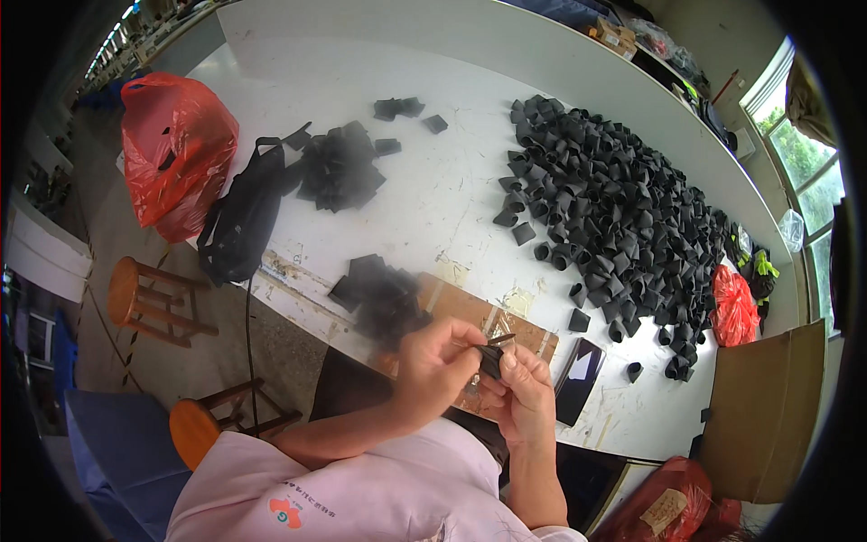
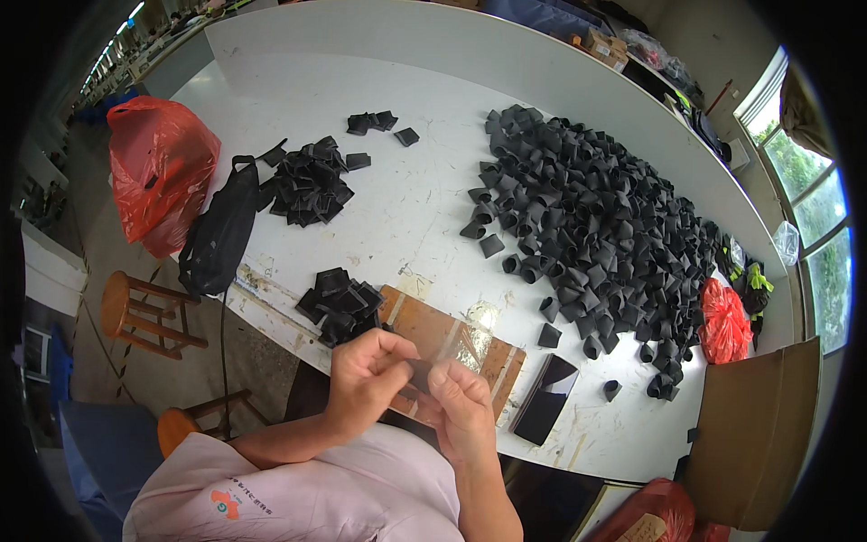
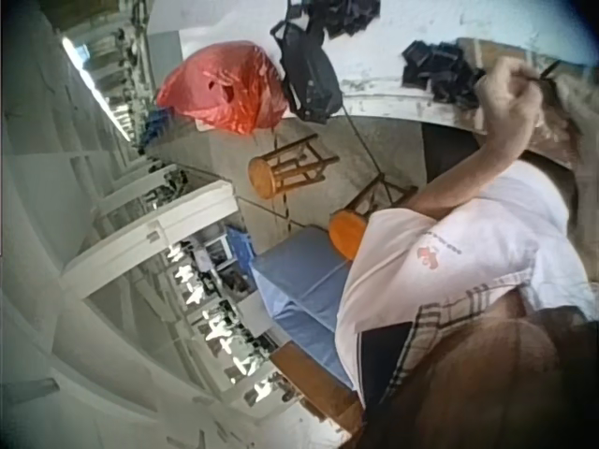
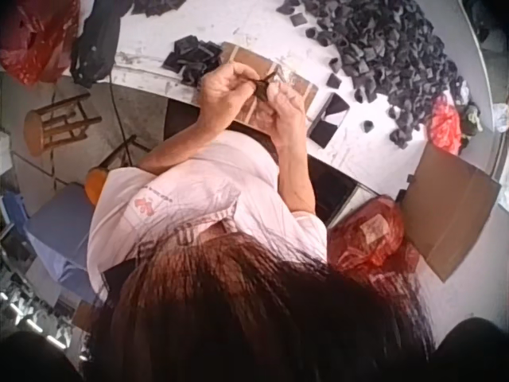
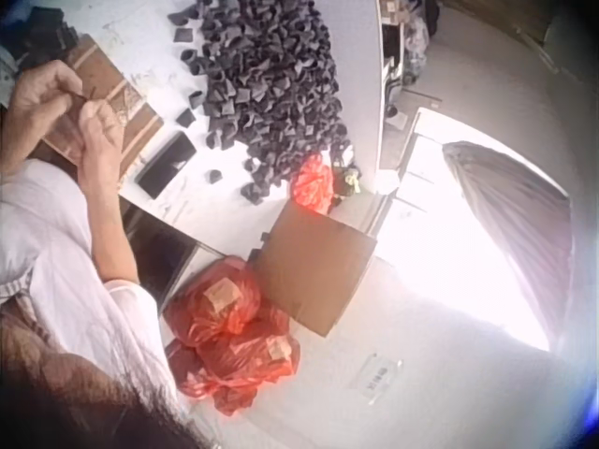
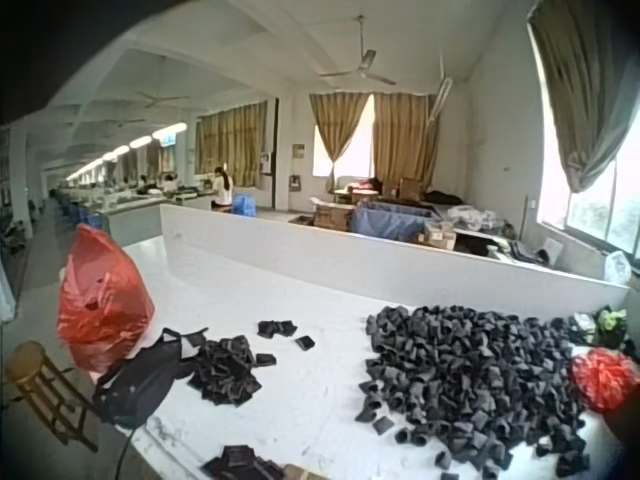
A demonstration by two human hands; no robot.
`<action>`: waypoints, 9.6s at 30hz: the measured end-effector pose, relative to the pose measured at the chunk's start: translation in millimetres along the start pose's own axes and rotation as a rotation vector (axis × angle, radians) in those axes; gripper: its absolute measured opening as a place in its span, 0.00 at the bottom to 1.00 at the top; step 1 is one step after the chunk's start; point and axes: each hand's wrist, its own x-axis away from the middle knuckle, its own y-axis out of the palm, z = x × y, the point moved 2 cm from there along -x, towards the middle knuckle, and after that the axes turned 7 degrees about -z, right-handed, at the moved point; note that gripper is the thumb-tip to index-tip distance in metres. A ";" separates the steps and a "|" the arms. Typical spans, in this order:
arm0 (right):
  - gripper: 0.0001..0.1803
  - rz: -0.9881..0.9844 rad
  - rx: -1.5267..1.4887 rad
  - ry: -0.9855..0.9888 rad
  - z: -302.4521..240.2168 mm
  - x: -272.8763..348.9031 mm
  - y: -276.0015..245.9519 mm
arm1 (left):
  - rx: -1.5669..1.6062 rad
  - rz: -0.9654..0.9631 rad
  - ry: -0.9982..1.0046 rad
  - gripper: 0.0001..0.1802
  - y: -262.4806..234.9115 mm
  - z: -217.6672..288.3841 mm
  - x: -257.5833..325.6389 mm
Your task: Assembling small foam components with metal rods and plastic sleeves at a factory workbench.
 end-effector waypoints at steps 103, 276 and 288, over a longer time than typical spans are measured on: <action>0.07 0.049 1.685 -0.448 28.4 -2.7 16.3 | -1.147 0.011 0.573 0.05 -108.8 6.4 -61.9; 0.13 0.299 1.836 -0.708 37.5 6.2 -14.6 | -0.211 -0.060 -0.149 0.04 -11.1 -36.6 13.9; 0.14 0.253 2.032 -0.653 47.9 16.9 -20.3 | -0.476 -0.117 -0.013 0.03 -14.0 -51.1 17.0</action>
